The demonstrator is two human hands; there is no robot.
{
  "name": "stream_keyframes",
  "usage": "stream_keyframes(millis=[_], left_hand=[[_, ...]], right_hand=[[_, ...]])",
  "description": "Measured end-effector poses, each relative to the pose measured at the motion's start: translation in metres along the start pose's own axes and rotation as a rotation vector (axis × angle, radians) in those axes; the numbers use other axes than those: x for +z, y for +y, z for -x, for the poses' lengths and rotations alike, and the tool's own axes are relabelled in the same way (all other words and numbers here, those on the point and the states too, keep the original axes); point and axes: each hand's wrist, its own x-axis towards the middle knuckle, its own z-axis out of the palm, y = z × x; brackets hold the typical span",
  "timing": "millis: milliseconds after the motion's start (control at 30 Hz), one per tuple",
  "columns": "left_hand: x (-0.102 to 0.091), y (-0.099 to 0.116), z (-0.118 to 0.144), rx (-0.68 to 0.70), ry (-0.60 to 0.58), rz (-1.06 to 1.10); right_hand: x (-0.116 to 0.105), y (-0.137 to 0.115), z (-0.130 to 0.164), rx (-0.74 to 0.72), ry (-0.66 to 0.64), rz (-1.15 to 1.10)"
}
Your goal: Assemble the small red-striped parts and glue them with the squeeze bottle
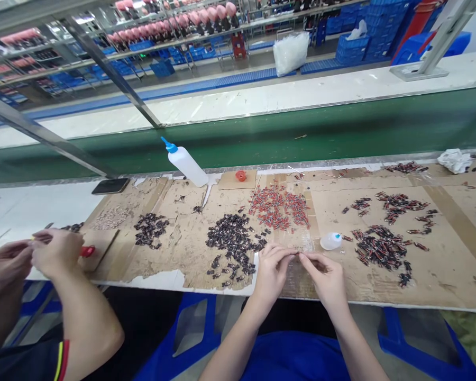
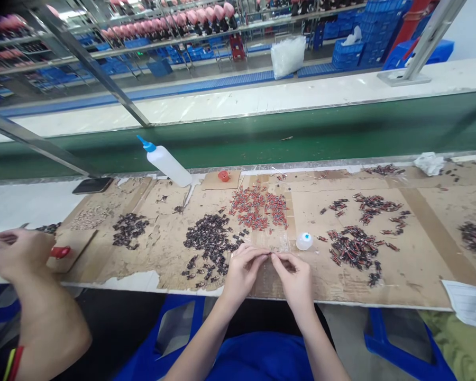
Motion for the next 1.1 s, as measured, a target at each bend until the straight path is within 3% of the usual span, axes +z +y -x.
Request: stream_keyframes(millis=[300, 500, 767, 867, 967, 1100], left_hand=[[0.002, 0.005, 0.002, -0.119, -0.002, 0.173], [0.003, 0.01, 0.003, -0.205, -0.035, 0.166], [-0.002, 0.022, 0.002, -0.165, -0.104, 0.142], [0.007, 0.024, 0.003, -0.171, -0.14, 0.174], [0.013, 0.026, 0.0, -0.145, -0.196, 0.167], [-0.002, 0.014, -0.015, -0.099, -0.093, -0.118]], right_hand=[[0.0, -0.004, 0.007, -0.02, -0.019, 0.039], [-0.013, -0.004, 0.001, 0.018, -0.156, 0.117], [-0.024, -0.02, 0.002, 0.006, -0.279, 0.176], [-0.033, -0.017, 0.004, -0.007, -0.243, 0.209], [-0.055, -0.011, 0.002, 0.006, -0.181, 0.254], [-0.095, -0.006, -0.006, -0.035, 0.078, 0.498]])
